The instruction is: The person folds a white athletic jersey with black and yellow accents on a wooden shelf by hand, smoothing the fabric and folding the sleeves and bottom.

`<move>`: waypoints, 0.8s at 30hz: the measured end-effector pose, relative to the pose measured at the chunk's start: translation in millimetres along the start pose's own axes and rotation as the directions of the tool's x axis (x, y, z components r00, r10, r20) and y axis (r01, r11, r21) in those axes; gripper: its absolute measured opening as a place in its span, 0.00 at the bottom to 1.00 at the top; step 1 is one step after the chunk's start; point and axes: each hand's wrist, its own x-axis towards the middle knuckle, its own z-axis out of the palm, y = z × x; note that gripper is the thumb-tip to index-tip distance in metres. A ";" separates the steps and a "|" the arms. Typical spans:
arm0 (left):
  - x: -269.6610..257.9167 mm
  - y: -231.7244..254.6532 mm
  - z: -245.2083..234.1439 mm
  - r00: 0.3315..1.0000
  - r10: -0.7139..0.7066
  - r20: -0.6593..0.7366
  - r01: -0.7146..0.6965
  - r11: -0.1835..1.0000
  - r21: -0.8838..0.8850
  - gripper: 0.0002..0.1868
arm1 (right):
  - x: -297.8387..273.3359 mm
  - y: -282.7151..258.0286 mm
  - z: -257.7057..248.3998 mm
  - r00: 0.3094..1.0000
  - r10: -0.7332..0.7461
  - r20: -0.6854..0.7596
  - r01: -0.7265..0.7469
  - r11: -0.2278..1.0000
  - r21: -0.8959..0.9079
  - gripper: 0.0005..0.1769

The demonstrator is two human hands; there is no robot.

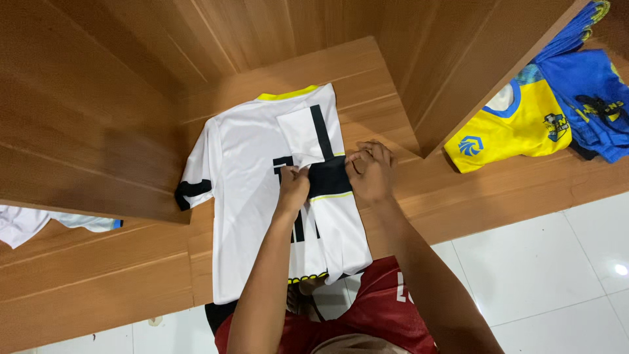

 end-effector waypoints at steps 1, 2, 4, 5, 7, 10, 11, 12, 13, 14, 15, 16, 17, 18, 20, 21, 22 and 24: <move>-6.8 0.2 1.4 0.999 -0.025 0.023 0.025 1.000 -0.015 0.26 | -0.2 0.4 0.0 1.000 -0.005 -0.001 0.005 1.000 -0.004 0.07; -13.5 0.4 2.7 0.998 -0.050 0.047 0.051 0.998 -0.030 0.31 | -0.3 0.7 0.2 1.000 -0.010 -0.001 0.010 1.000 -0.009 0.07; -27.6 0.9 4.9 0.985 -0.097 0.142 0.099 0.995 -0.012 0.25 | 0.3 4.0 3.9 1.000 -0.019 -0.004 0.019 0.999 -0.028 0.08; -35.5 0.4 4.8 0.962 -0.143 0.233 0.144 0.989 0.013 0.21 | -0.7 4.9 6.6 1.000 -0.027 -0.007 0.026 0.999 -0.044 0.08; -67.2 16.6 -6.4 0.949 -0.165 0.270 0.126 0.980 0.156 0.20 | -0.4 6.1 7.9 0.999 -0.035 0.005 0.035 0.997 -0.068 0.09; -111.9 23.8 -16.0 0.927 -0.162 0.338 0.080 0.967 0.244 0.20 | 0.8 5.7 5.0 0.998 -0.053 0.014 0.054 0.995 -0.086 0.10; -127.2 22.3 -19.1 0.920 -0.135 0.369 0.067 0.979 0.192 0.19 | -0.5 4.8 4.0 0.998 -0.063 0.014 0.064 0.995 -0.078 0.10; -138.4 8.3 -21.8 0.919 -0.138 0.371 0.069 0.979 0.193 0.19 | -1.1 5.1 4.0 0.998 -0.060 0.015 0.061 0.995 -0.078 0.10; -149.0 -5.2 -24.3 0.919 -0.062 0.388 -0.001 0.987 0.162 0.15 | -1.0 5.6 4.1 0.998 -0.069 0.015 0.070 0.995 -0.076 0.11; -159.8 -18.8 -27.0 0.915 0.013 0.404 -0.071 0.989 0.129 0.12 | -1.0 6.0 4.3 0.997 -0.078 0.016 0.079 0.994 -0.073 0.12; -171.5 -18.5 -29.9 0.915 0.012 0.404 -0.070 0.989 0.130 0.12 | -0.7 9.6 7.5 0.997 -0.077 0.017 0.078 0.994 -0.073 0.12; -183.1 -18.2 -33.2 0.922 -0.082 0.378 0.028 0.989 0.144 0.10 | -0.4 12.8 10.9 0.988 -0.147 -0.037 0.144 0.986 -0.082 0.10; -194.9 -17.6 -37.1 0.920 -0.177 0.350 0.129 0.979 0.157 0.12 | -0.2 15.5 14.9 0.972 -0.216 -0.089 0.208 0.974 -0.094 0.09; -199.8 -21.6 -35.7 0.920 -0.181 0.349 0.133 0.979 0.158 0.12 | -0.2 18.0 15.9 0.973 -0.215 -0.086 0.207 0.974 -0.092 0.09; -210.8 -30.2 -33.7 0.923 -0.184 0.339 0.125 0.974 0.188 0.10 | 0.0 21.2 19.0 0.964 -0.246 -0.099 0.233 0.964 -0.126 0.10; -217.1 -31.9 -30.9 0.924 -0.184 0.335 0.127 0.974 0.185 0.10 | -0.6 19.5 18.6 0.963 -0.250 -0.097 0.237 0.964 -0.124 0.10; -223.6 -33.2 -28.0 0.898 -0.233 0.373 0.139 0.955 0.263 0.10 | -1.1 17.6 17.7 0.966 -0.240 -0.094 0.227 0.965 -0.131 0.10; -227.9 -62.3 -16.5 0.871 -0.278 0.405 0.138 0.930 0.341 0.11 | 0.3 10.3 13.7 0.967 -0.233 -0.099 0.218 0.966 -0.138 0.10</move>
